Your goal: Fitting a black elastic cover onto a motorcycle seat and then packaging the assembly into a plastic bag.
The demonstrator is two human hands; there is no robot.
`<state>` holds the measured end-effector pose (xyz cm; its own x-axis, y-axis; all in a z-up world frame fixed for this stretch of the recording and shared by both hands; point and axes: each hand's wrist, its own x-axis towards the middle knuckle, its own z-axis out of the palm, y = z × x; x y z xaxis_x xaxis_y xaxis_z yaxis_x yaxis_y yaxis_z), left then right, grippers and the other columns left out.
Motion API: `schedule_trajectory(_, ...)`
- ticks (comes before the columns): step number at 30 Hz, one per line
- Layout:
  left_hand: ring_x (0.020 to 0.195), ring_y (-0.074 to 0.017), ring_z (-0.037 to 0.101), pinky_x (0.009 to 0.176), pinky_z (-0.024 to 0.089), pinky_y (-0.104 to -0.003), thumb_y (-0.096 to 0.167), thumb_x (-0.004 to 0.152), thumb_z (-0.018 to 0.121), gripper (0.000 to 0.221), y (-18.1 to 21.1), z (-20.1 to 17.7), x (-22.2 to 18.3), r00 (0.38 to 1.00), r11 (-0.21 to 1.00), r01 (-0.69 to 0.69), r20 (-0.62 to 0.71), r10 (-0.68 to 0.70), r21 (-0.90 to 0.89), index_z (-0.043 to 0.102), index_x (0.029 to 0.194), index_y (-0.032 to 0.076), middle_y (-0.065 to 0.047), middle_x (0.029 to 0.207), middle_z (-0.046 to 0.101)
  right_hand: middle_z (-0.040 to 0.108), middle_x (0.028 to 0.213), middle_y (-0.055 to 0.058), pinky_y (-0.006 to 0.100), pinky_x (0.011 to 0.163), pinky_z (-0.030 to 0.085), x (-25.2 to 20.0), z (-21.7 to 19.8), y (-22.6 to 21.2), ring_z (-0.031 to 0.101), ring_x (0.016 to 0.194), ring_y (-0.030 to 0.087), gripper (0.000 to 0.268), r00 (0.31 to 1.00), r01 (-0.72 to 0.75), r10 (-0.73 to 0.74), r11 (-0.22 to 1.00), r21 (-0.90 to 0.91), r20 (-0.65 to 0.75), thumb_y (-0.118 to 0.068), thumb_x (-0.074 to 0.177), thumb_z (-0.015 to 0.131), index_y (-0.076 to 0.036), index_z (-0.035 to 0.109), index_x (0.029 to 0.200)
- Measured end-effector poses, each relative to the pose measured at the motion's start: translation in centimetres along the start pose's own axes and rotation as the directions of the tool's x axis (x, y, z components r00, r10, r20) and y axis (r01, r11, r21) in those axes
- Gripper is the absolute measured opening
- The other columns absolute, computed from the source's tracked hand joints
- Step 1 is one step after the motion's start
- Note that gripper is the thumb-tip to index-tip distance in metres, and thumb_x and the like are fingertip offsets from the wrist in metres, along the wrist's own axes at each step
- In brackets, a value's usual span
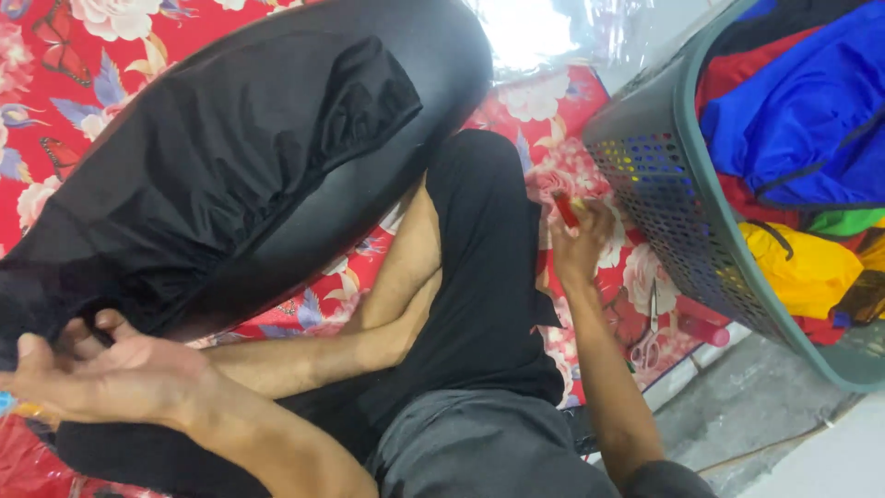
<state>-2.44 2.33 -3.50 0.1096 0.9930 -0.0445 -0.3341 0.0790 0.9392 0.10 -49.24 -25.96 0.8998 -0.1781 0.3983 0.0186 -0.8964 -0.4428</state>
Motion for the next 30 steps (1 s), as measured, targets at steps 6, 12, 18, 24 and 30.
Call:
schedule_trajectory(6, 0.101, -0.0287, 0.052, 0.084, 0.049, -0.04, 0.058, 0.076, 0.072, 0.057, -0.2, -1.5, 0.2, 0.997, 0.994, -0.062, 0.041, 0.059, 0.091, 0.062, 0.104, 0.01, -0.01, 0.113, 0.046, 0.056, 0.134, 0.014, 0.045, 0.109, 0.04, 1.0, -1.2, -3.9, 0.051, 0.126, 0.036, 0.061, 0.964, 0.076, -0.075, 0.997, 0.009, 0.254, 0.017, 0.067, 0.082, -0.005, 0.067, 0.121)
schedule_trajectory(12, 0.099, -0.0249, 0.059, 0.085, 0.049, -0.04, 0.031, 0.089, 0.071, 0.053, -0.6, -1.7, 0.6, 0.998, 0.999, 0.046, -0.03, -0.046, 0.002, 0.06, 0.138, 0.017, -0.008, 0.113, 0.057, 0.056, 0.098, 0.023, 0.053, 0.089, 0.041, -12.6, -6.3, 0.1, 0.052, 0.094, 0.043, 0.034, 0.981, 0.157, -0.116, 0.944, -0.291, 0.155, -0.03, 0.089, 0.083, 0.0, 0.068, 0.093)
schedule_trajectory(18, 0.086, -0.0178, 0.06, 0.075, 0.051, -0.034, 0.027, 0.089, 0.063, 0.079, 0.2, -0.2, -0.3, 0.994, 0.995, 0.095, -0.058, -0.095, 0.008, 0.032, 0.16, 0.007, -0.006, 0.094, 0.055, 0.04, 0.158, 0.022, 0.066, 0.124, 0.015, -27.7, -10.4, 7.6, 0.042, 0.141, 0.04, 0.033, 0.7, 0.265, -0.341, 0.94, 0.216, 0.627, -0.027, 0.106, 0.03, -0.012, 0.059, 0.108)
schedule_trajectory(24, 0.08, -0.0173, 0.06, 0.071, 0.049, -0.032, 0.015, 0.087, 0.068, 0.021, -1.0, -1.2, 0.5, 0.998, 0.998, 0.056, 0.006, -0.056, -0.019, 0.052, 0.1, 0.014, -0.005, 0.085, 0.056, 0.04, 0.159, 0.002, 0.048, 0.118, 0.022, -25.0, -9.8, 7.0, 0.027, 0.155, 0.019, 0.055, 0.629, 0.449, -0.306, 0.894, -0.013, 0.715, -0.046, 0.099, 0.04, -0.023, 0.045, 0.149)
schedule_trajectory(30, 0.082, -0.0121, 0.058, 0.07, 0.049, -0.028, 0.007, 0.085, 0.087, 0.028, -0.7, 0.6, -1.2, 0.941, 0.893, -0.217, 0.33, 0.083, 0.394, 0.064, 0.1, 0.014, 0.0, 0.089, 0.056, 0.045, 0.149, 0.002, 0.05, 0.103, 0.029, -22.6, -10.4, 9.0, 0.04, 0.141, 0.027, 0.052, 0.644, 0.522, -0.432, 0.852, 0.05, 0.631, -0.044, 0.099, 0.036, -0.027, 0.045, 0.147)
